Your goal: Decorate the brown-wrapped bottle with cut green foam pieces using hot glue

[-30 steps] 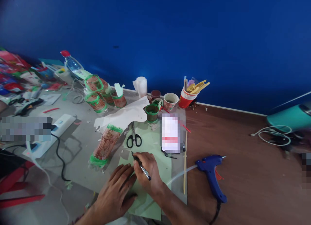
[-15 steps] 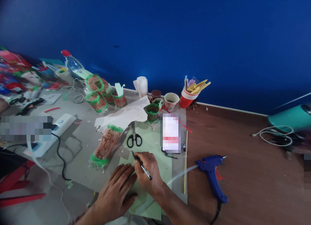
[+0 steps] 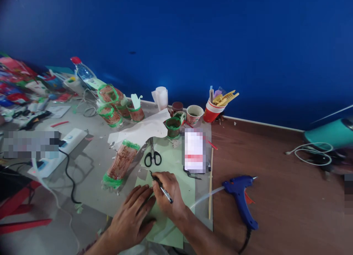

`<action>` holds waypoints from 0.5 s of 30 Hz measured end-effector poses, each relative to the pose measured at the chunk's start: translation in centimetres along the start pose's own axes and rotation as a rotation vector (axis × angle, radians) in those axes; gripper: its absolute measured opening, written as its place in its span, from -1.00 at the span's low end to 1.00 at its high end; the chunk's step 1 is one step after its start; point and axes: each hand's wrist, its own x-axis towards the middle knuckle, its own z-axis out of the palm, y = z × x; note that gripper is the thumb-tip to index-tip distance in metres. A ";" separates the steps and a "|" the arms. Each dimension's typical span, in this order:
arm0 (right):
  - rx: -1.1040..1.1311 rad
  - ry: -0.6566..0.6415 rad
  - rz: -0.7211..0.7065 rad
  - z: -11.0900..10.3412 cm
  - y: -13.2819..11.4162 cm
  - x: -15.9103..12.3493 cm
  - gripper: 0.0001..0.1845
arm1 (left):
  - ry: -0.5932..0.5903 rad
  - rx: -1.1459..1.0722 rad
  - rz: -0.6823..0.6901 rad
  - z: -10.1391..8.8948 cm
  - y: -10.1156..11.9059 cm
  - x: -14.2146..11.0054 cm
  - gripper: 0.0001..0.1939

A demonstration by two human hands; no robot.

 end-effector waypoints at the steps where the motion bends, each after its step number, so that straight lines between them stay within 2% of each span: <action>1: 0.001 0.000 -0.003 0.0 0.0 0.0 -0.76 | -0.001 0.002 0.001 0.0 0.0 0.0 -0.61; 10: 0.033 0.023 -0.008 -0.4 -0.3 -0.1 -0.79 | 0.004 -0.006 -0.008 0.0 0.1 0.0 -0.61; 15: 0.111 -0.008 0.003 -0.8 -0.2 -0.4 -0.82 | -0.015 -0.018 0.000 0.1 0.0 -0.2 -0.61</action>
